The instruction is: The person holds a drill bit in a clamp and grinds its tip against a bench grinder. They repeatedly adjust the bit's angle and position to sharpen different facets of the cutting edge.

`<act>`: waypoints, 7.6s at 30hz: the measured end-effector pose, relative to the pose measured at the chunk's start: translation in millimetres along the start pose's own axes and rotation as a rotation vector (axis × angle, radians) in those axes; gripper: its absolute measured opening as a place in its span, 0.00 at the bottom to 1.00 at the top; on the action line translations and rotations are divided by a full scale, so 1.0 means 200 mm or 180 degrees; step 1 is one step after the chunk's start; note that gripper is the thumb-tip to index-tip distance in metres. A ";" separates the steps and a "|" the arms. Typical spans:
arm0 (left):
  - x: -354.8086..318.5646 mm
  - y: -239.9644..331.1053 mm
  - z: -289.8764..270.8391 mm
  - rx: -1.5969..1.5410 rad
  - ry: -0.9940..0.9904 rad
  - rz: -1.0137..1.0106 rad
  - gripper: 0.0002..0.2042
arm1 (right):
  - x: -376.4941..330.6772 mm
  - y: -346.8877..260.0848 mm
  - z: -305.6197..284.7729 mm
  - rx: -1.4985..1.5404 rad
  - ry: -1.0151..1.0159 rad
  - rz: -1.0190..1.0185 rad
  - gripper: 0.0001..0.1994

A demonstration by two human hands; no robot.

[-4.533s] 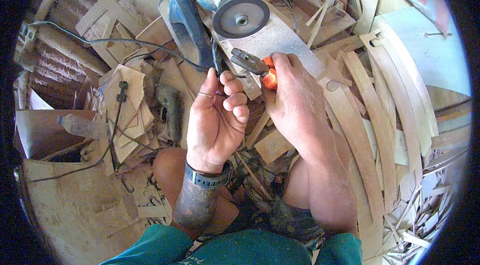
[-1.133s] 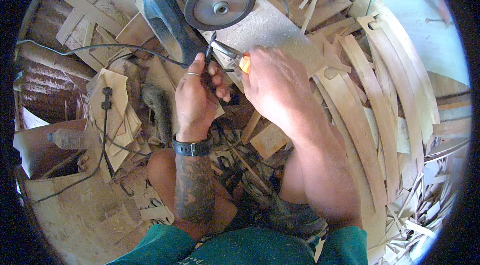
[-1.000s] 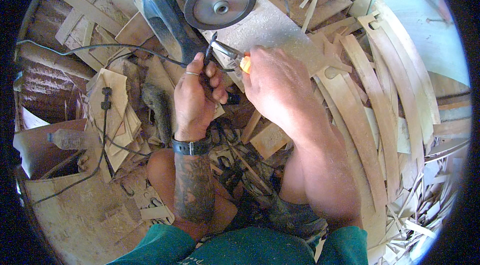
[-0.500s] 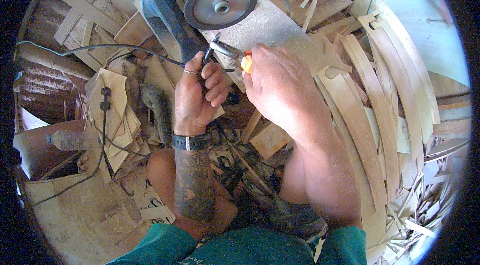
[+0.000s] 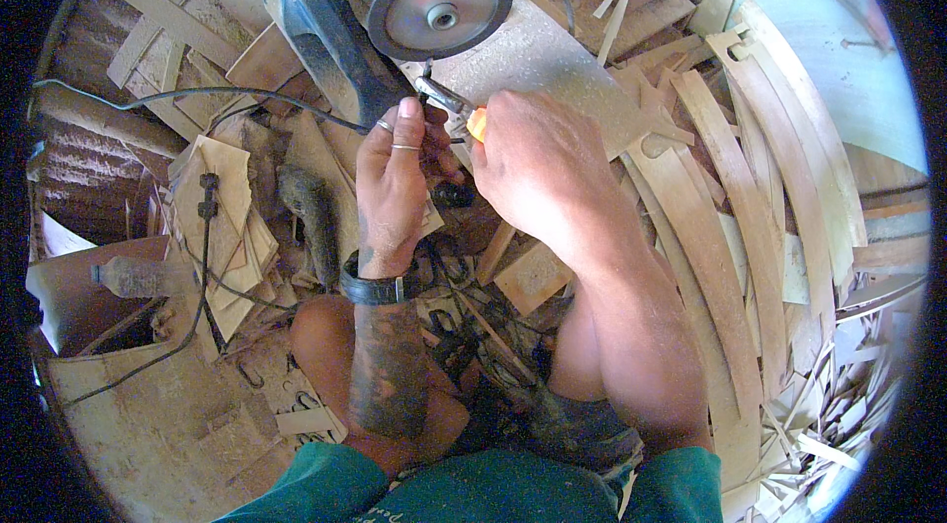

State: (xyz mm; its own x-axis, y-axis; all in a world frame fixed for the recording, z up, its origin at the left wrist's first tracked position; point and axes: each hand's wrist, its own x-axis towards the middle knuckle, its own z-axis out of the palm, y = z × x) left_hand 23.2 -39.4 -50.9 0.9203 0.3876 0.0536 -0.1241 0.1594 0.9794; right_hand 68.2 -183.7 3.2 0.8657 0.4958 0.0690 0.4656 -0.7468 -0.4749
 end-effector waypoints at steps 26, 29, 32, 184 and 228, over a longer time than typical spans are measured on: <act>0.01 -0.01 -0.02 0.1187 0.0263 0.0331 0.16 | 0.03 -0.02 0.02 0.0000 -0.0018 0.0193 0.11; 0.01 0.01 -0.02 0.1248 0.0317 0.0305 0.16 | 0.03 -0.02 0.03 -0.0028 -0.0013 0.0231 0.11; 0.01 0.01 -0.02 0.1308 0.0310 0.0297 0.16 | 0.02 -0.01 0.04 -0.0017 0.0080 0.0164 0.11; -0.32 0.35 -0.04 -0.0437 -0.0361 0.0276 0.14 | -0.29 -0.04 -0.11 0.0930 0.0638 -0.0387 0.15; -0.06 0.14 -0.06 -0.0695 0.0654 0.0387 0.10 | -0.04 -0.24 0.14 0.1803 -0.0073 0.0569 0.19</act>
State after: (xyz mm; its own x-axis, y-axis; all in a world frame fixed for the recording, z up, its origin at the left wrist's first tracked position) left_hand 4.2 -27.9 -27.3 0.8024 0.5874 0.1053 -0.3257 0.2832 0.9021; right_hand 33.8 -138.9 0.5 0.9145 0.3983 -0.0711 0.1368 -0.4698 -0.8721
